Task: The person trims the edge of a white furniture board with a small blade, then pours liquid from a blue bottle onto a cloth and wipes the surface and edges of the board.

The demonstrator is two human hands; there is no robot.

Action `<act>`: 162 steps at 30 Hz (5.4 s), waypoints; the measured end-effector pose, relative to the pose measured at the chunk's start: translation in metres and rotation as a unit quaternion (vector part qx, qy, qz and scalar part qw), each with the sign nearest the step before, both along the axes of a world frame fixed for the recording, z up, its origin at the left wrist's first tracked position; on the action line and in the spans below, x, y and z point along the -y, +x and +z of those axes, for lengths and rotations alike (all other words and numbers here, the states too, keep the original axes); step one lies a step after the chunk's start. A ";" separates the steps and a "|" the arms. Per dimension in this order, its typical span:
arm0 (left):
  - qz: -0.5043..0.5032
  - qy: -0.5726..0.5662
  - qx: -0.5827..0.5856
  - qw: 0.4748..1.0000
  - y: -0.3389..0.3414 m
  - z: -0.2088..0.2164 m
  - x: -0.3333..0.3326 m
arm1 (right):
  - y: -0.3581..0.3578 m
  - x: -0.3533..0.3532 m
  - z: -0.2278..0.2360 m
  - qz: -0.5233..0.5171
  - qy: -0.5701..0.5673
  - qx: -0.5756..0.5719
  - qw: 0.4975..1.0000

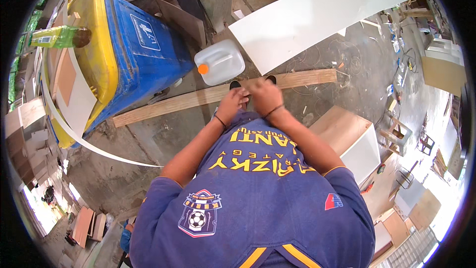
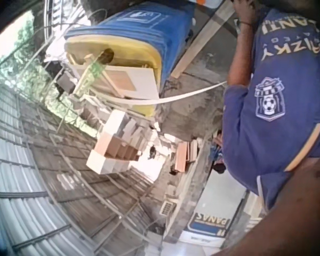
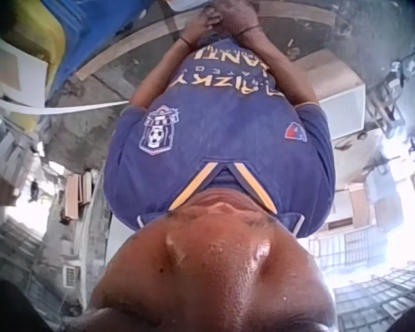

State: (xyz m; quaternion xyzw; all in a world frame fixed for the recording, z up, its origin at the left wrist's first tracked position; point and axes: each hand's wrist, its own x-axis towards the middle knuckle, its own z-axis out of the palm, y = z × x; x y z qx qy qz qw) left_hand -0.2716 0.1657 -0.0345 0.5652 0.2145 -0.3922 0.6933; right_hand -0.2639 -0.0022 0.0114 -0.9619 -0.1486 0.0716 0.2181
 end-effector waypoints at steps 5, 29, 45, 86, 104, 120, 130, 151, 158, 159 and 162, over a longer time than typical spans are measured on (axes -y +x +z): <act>0.042 0.071 0.160 0.984 0.017 -0.015 0.003 | -0.006 0.049 0.007 -0.147 0.129 -0.010 0.981; -0.006 -0.066 0.032 0.997 0.043 0.034 0.069 | -0.078 0.106 -0.019 -0.389 0.340 -0.178 0.837; -0.171 0.419 0.367 0.813 0.047 0.035 0.073 | -0.038 0.144 -0.024 -0.373 0.399 -0.222 0.808; -0.046 -0.044 0.234 0.970 0.064 -0.054 0.025 | 0.005 0.029 0.068 -0.275 0.121 -0.077 0.950; -0.027 -0.077 0.268 0.960 0.083 -0.025 0.038 | 0.008 0.017 0.056 -0.198 -0.012 -0.041 0.979; -0.029 -0.077 0.273 0.958 0.082 -0.032 0.040 | 0.011 0.012 0.056 -0.161 -0.031 -0.003 0.986; -0.031 -0.028 0.305 0.952 0.081 -0.036 0.040 | 0.012 0.010 0.045 -0.141 -0.039 0.020 0.989; -0.010 0.058 0.446 0.893 0.082 -0.043 0.040 | 0.005 0.012 0.029 -0.146 -0.032 0.051 0.988; -0.030 0.164 0.447 0.879 0.084 -0.067 0.043 | 0.008 0.018 0.008 -0.135 -0.015 0.035 0.990; -0.037 0.178 0.440 0.879 0.083 -0.069 0.042 | 0.011 0.020 0.002 -0.133 -0.022 0.024 0.991; 0.002 0.132 0.384 0.914 0.071 -0.067 0.039 | 0.010 0.025 0.005 -0.130 -0.028 -0.011 0.991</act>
